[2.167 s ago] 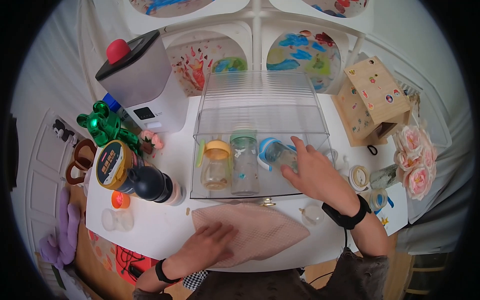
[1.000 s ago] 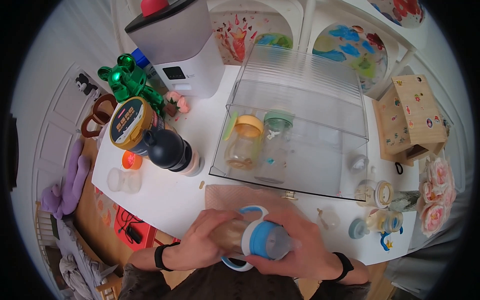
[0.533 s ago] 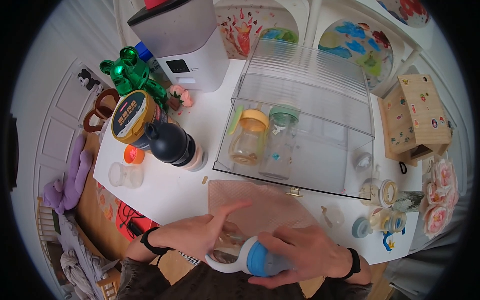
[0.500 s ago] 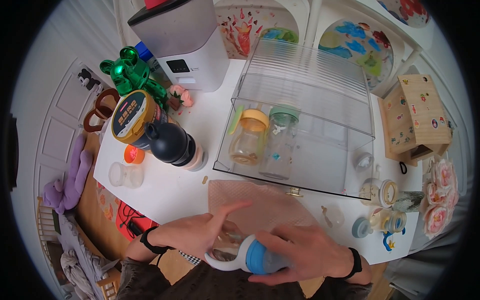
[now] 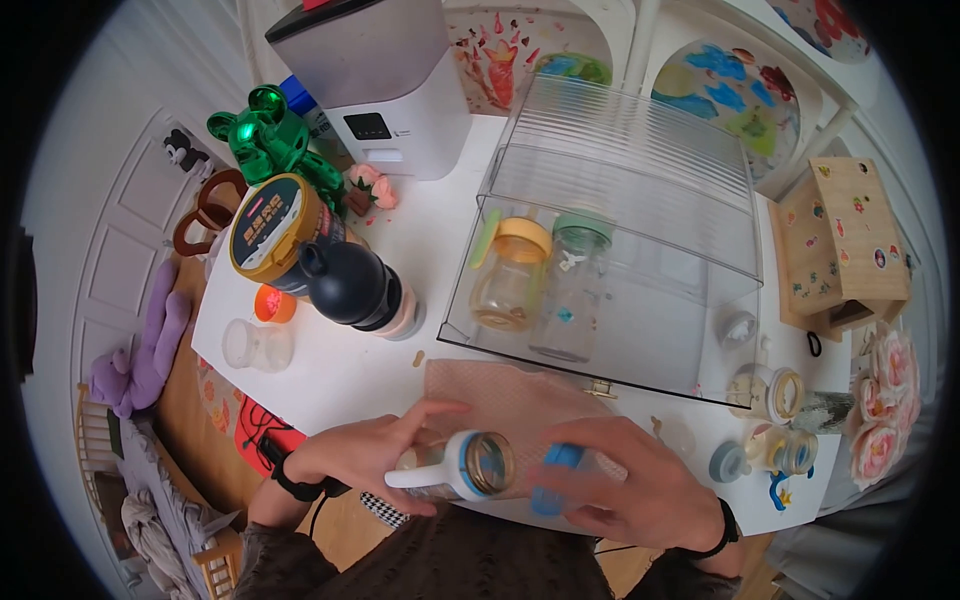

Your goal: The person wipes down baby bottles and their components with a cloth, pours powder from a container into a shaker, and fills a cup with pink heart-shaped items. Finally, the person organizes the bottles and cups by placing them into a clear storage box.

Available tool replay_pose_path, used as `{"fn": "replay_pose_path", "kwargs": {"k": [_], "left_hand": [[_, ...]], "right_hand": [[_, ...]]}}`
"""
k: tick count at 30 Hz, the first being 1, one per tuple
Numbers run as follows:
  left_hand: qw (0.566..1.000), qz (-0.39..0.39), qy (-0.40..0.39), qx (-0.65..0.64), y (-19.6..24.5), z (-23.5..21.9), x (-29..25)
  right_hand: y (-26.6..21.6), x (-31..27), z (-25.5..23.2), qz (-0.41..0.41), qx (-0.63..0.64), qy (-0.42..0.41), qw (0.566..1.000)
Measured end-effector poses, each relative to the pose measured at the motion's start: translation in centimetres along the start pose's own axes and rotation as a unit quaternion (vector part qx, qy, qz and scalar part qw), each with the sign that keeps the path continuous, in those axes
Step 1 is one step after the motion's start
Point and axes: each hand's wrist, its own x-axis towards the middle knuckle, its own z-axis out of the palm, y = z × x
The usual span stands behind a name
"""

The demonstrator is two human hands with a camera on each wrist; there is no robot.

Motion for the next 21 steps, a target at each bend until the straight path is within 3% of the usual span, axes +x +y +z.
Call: {"fn": "replay_pose_path", "kwargs": {"k": [1, 2, 4, 6, 7, 11, 14, 17, 21], "left_hand": [[1.000, -0.001, 0.002, -0.001, -0.1, -0.1, -0.5], [0.999, -0.004, 0.041, 0.034, -0.1, -0.2, -1.0], [0.994, -0.009, 0.082, 0.068, -0.3, -0.4, -2.0], [0.977, -0.032, 0.203, 0.061, -0.5, 0.0, -3.0], [0.964, 0.012, 0.260, 0.053, -1.1, 0.1, -3.0], [0.935, 0.004, 0.353, 0.028, -2.5, 0.4, -4.1], [0.916, 0.010, 0.398, -0.057, -3.5, 1.0, -4.3], [0.904, -0.024, 0.414, -0.101, -4.3, 1.0, -4.8], [0.891, -0.049, 0.449, -0.050, -4.9, 0.9, -4.8]], "right_hand": [[-0.2, -0.2, 0.1, 0.064, 0.024, -0.005, 0.998], [-0.4, 0.1, 0.5, 0.063, 0.026, -0.006, 0.998], [-0.7, 0.8, 1.6, 0.184, -0.015, -0.045, 0.982], [0.4, 0.2, 3.5, 0.186, -0.060, -0.081, 0.977], [1.0, 0.0, 4.4, 0.188, -0.107, -0.117, 0.969], [2.1, -0.1, 5.8, 0.158, -0.154, -0.149, 0.964], [1.8, 0.2, 5.4, 0.180, -0.133, -0.159, 0.961], [1.3, 0.3, 4.9, 0.230, -0.125, -0.103, 0.960], [1.1, -0.1, 5.3, 0.254, -0.132, -0.076, 0.955]]}}
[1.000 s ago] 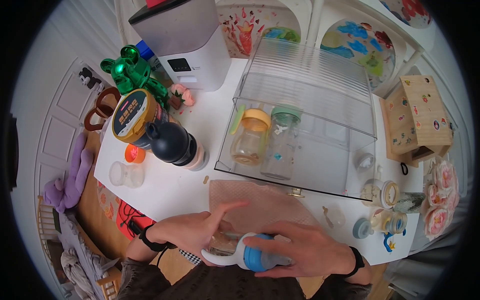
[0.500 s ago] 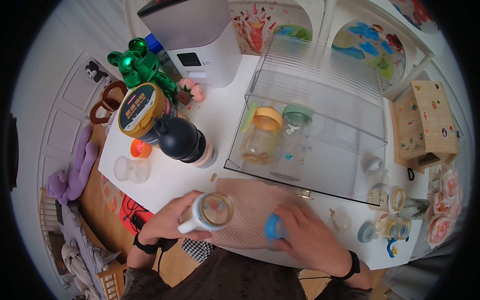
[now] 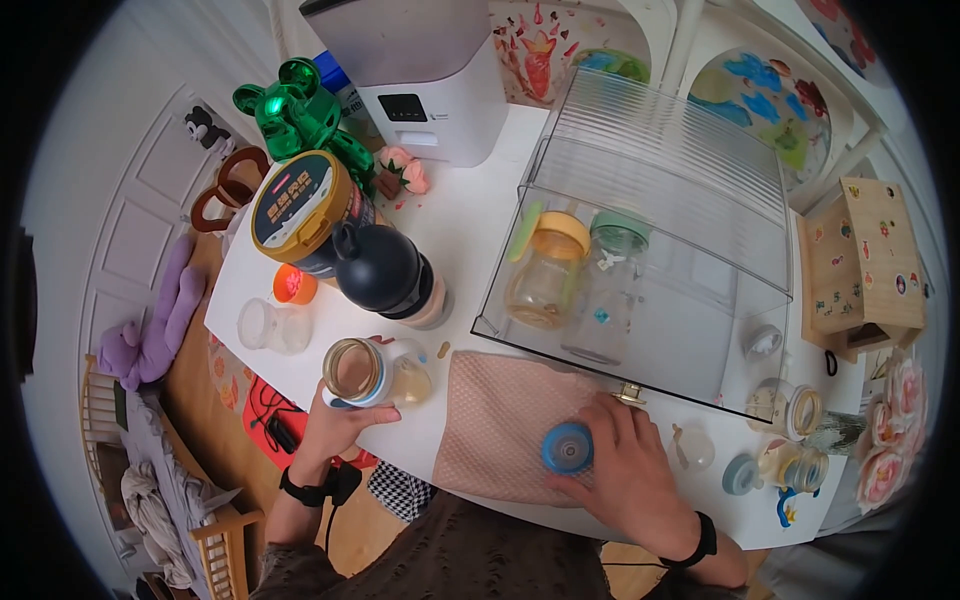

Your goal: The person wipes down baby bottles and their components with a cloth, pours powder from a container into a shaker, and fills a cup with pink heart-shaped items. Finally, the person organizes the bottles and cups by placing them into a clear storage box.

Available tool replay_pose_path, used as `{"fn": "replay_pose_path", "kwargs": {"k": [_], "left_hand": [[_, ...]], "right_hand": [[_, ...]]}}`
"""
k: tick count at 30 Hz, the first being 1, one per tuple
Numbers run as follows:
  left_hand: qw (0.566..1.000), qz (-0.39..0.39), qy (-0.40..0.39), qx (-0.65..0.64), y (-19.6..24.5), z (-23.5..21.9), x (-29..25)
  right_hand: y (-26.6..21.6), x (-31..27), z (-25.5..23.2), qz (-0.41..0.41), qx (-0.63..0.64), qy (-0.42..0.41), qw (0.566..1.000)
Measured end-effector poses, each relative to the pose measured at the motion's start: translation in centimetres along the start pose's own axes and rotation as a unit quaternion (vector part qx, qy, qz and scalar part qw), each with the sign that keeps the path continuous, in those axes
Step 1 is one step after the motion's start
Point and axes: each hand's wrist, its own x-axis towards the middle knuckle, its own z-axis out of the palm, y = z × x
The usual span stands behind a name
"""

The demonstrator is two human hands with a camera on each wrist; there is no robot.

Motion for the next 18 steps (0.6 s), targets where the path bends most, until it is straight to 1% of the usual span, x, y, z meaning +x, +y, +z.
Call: {"fn": "replay_pose_path", "kwargs": {"k": [2, 4, 6, 8, 11, 12, 14, 15, 16, 17, 18], "left_hand": [[0.998, -0.033, 0.007, -0.056, -0.3, 0.0, 0.2], [0.998, -0.034, 0.010, -0.054, -0.6, -0.1, 0.3], [0.998, -0.035, 0.013, -0.052, -0.8, -0.3, 0.3], [1.000, -0.008, 0.025, -0.006, -0.7, -0.4, 0.5], [0.999, -0.020, 0.032, -0.011, -1.2, -0.5, 0.5], [0.999, -0.020, 0.030, -0.011, -1.1, -0.3, 0.3], [0.987, 0.063, 0.126, 0.074, -0.6, 0.2, -0.6], [0.987, 0.064, 0.124, 0.074, 0.6, 0.0, -1.5], [0.965, -0.075, 0.095, 0.232, 2.7, -0.5, -2.9], [0.898, -0.210, 0.063, 0.380, 4.7, -0.8, -4.0], [0.899, -0.210, 0.062, 0.381, 6.5, -0.9, -5.0]], "right_hand": [[0.1, -0.4, 0.7, 0.011, -0.007, 0.001, 1.000], [0.4, -0.7, 1.0, 0.057, -0.032, -0.019, 0.998], [0.3, -0.6, 1.0, 0.060, -0.044, -0.007, 0.997], [0.1, -0.5, 1.0, 0.062, -0.056, 0.005, 0.996], [0.1, -0.5, 1.3, 0.067, -0.064, 0.006, 0.996], [0.2, -0.5, 1.4, 0.075, -0.045, 0.001, 0.996], [0.4, -0.5, 1.6, 0.085, -0.028, -0.004, 0.996], [0.5, -0.6, 1.7, 0.084, -0.028, -0.009, 0.996], [0.6, -0.7, 1.8, 0.084, -0.028, -0.016, 0.996], [0.6, -0.7, 1.8, 0.086, -0.027, -0.016, 0.996], [0.7, -0.7, 1.7, 0.075, -0.025, -0.019, 0.997]]}}
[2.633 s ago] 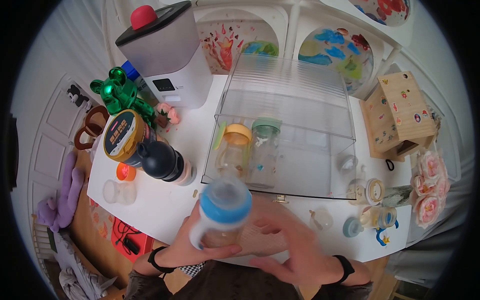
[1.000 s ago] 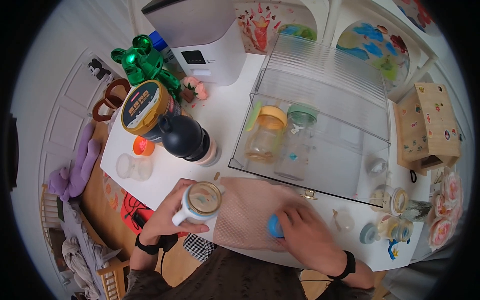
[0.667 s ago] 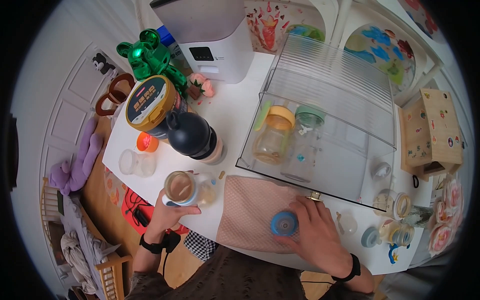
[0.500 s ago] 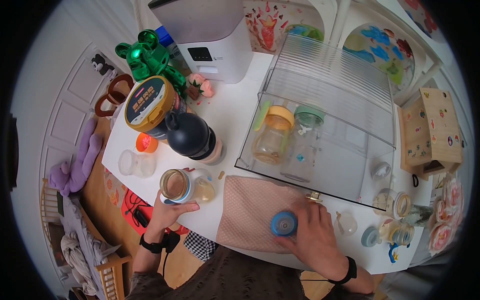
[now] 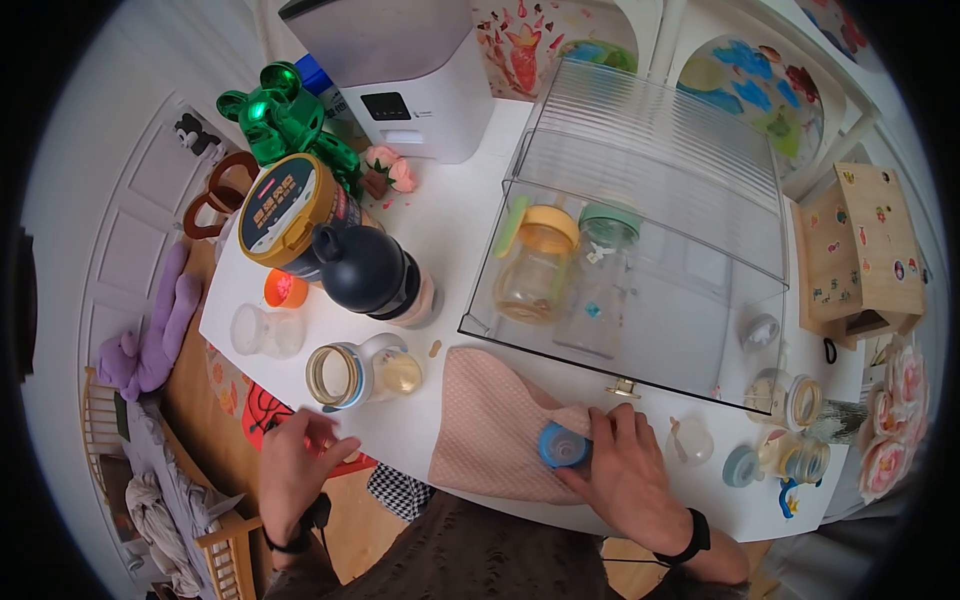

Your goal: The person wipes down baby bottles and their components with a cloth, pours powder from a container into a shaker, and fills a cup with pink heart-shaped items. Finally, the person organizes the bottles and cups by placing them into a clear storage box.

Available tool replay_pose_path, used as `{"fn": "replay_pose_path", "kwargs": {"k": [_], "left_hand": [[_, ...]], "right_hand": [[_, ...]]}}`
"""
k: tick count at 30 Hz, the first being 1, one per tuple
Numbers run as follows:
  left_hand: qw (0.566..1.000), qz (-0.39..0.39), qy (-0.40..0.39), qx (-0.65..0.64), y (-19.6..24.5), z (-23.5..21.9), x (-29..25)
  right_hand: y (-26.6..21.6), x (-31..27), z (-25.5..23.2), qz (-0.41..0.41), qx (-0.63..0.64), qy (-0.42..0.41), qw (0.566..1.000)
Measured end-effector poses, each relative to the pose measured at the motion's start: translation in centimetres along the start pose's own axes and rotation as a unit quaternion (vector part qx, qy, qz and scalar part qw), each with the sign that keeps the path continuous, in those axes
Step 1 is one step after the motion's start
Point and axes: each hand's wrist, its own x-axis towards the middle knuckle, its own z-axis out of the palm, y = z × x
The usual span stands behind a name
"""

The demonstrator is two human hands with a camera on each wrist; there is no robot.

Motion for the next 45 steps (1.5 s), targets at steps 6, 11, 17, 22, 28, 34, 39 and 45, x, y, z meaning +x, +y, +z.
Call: {"fn": "replay_pose_path", "kwargs": {"k": [6, 11, 17, 22, 28, 34, 39, 45], "left_hand": [[0.908, 0.376, -0.079, -0.168, 5.1, 3.9, -1.3], [0.877, 0.460, -0.081, -0.114, 9.9, 10.0, -0.5], [0.884, 0.460, -0.056, -0.063, 10.8, 12.6, 0.3], [0.886, 0.378, -0.170, -0.207, 10.8, 11.0, 2.0], [0.849, 0.390, -0.167, -0.315, 10.8, 8.0, 2.7], [0.810, 0.321, -0.225, -0.436, 11.7, 7.9, 2.0], [0.818, 0.335, -0.232, -0.405, 11.9, 7.0, 0.9], [0.817, 0.366, -0.226, -0.384, 11.0, 7.1, 1.6]], "right_hand": [[0.2, 0.3, -0.3, -0.041, -0.006, 0.017, 0.999], [0.3, -0.1, -1.3, -0.016, -0.012, -0.015, 1.000], [0.6, -0.2, -1.2, -0.018, 0.118, 0.020, 0.993], [-0.6, -0.6, -2.7, 0.050, 0.301, -0.015, 0.952], [0.9, 0.0, -3.2, -0.186, 0.424, 0.001, 0.887], [0.1, -0.2, 0.1, -0.163, 0.347, 0.205, 0.901], [-0.9, 0.1, -1.1, -0.130, 0.387, 0.132, 0.903], [0.1, -1.1, -1.3, -0.099, 0.249, 0.098, 0.958]]}}
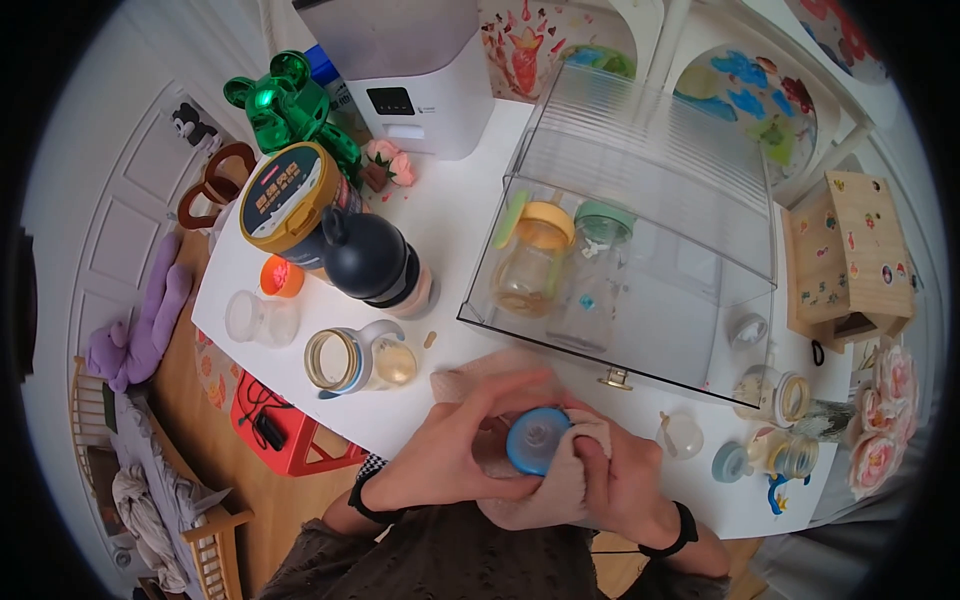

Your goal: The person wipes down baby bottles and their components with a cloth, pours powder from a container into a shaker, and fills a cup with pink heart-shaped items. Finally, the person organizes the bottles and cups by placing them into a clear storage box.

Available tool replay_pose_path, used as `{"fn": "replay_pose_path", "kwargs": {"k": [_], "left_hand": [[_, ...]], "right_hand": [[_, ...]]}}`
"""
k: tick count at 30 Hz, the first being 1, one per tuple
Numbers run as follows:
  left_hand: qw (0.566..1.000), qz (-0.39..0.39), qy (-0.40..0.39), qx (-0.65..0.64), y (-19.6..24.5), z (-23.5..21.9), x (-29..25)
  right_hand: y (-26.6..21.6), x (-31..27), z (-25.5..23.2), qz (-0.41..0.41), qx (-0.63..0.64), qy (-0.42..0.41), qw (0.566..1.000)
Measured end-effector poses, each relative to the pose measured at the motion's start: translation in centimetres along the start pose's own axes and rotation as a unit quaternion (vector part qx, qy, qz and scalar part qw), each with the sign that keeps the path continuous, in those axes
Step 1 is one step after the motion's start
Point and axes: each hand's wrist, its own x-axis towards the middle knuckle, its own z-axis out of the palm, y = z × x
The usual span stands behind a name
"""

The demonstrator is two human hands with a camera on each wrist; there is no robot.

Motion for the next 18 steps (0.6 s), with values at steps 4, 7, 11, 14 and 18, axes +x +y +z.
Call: {"fn": "replay_pose_path", "kwargs": {"k": [4, 7, 11, 14, 18], "left_hand": [[0.987, -0.153, -0.030, 0.041, 1.9, -1.6, -0.4], [0.994, -0.099, -0.017, 0.033, 1.6, -0.6, -0.8], [0.994, -0.039, -0.048, 0.091, 0.9, 0.8, -0.5], [0.992, -0.090, -0.080, 0.030, 1.7, 0.1, -0.1], [0.995, -0.050, -0.087, 0.023, 1.2, -0.7, -0.3]], "right_hand": [[2.3, -0.7, 0.9, -0.107, 0.062, 0.136, 0.983], [0.2, 0.5, 1.0, -0.119, 0.101, 0.167, 0.974], [-1.7, 1.2, 1.1, -0.023, 0.039, 0.010, 0.999], [-0.5, 0.9, 1.0, -0.022, 0.035, -0.021, 0.999], [1.5, 0.3, 0.5, -0.108, 0.047, 0.052, 0.992]]}}
